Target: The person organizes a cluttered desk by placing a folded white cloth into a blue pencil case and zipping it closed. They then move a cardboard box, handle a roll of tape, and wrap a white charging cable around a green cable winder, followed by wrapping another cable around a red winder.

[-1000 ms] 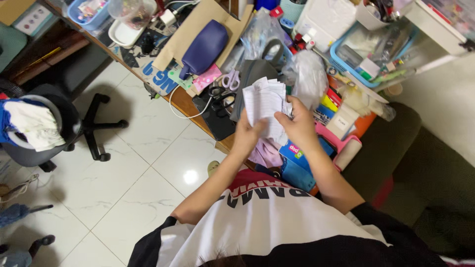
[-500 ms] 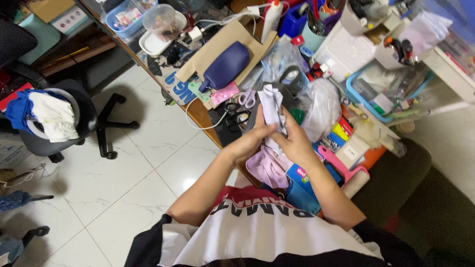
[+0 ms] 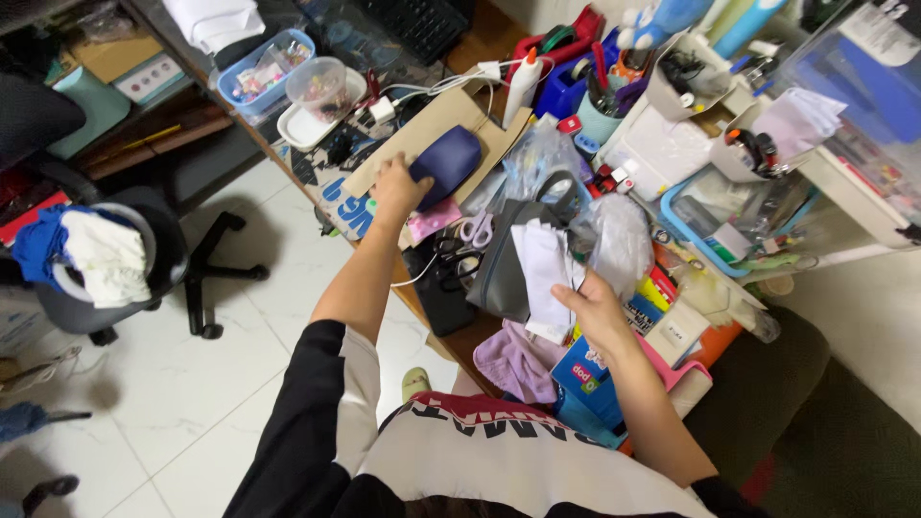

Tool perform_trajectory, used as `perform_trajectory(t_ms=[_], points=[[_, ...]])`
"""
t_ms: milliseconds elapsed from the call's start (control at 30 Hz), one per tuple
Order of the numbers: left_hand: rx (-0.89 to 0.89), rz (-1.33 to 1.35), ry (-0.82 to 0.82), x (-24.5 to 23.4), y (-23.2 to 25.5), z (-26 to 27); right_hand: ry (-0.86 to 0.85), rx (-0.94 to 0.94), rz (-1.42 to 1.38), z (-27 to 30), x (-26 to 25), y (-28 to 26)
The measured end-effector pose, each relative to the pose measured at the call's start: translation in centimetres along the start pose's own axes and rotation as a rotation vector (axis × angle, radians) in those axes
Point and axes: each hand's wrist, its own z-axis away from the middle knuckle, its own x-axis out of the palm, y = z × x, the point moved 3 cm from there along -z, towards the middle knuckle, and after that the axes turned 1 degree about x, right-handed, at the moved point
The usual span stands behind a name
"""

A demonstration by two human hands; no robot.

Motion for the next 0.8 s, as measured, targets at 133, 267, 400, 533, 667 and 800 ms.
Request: perform_trajectory(t_ms=[133,267,400,533,667,800], points=[[-0.070,-0.149,-0.170,0.4,0.3,0.0,0.030,0.002,-0.039,0.8,-0.5,0.6],[-0.060,-0.063,-0.167,0.9,-0.9,-0.9,0.039,-0.020,-0.082,0.9,-1.2,1.0],[-0.017,0.253,-0.066,0.1,-1.9,-1.4,0.001,-0.048,-0.202,0.8,-0.8,0.4],[-0.022,0.827,-0.097,-3.4,-0.3,0.3,-0.064,-0.021,-0.386,1.6,-0.2,-2.4],[-0.317,1.439,-0.420,-5.4,3.9,6.4,-0.298,-0.112,-0.386,2.8,3.1,-6.8],[-0.103,1.842,-0.745,-5.5,8.4,15.0,-0.316,-0.314,0.231,5.3,7.5,-10.2]])
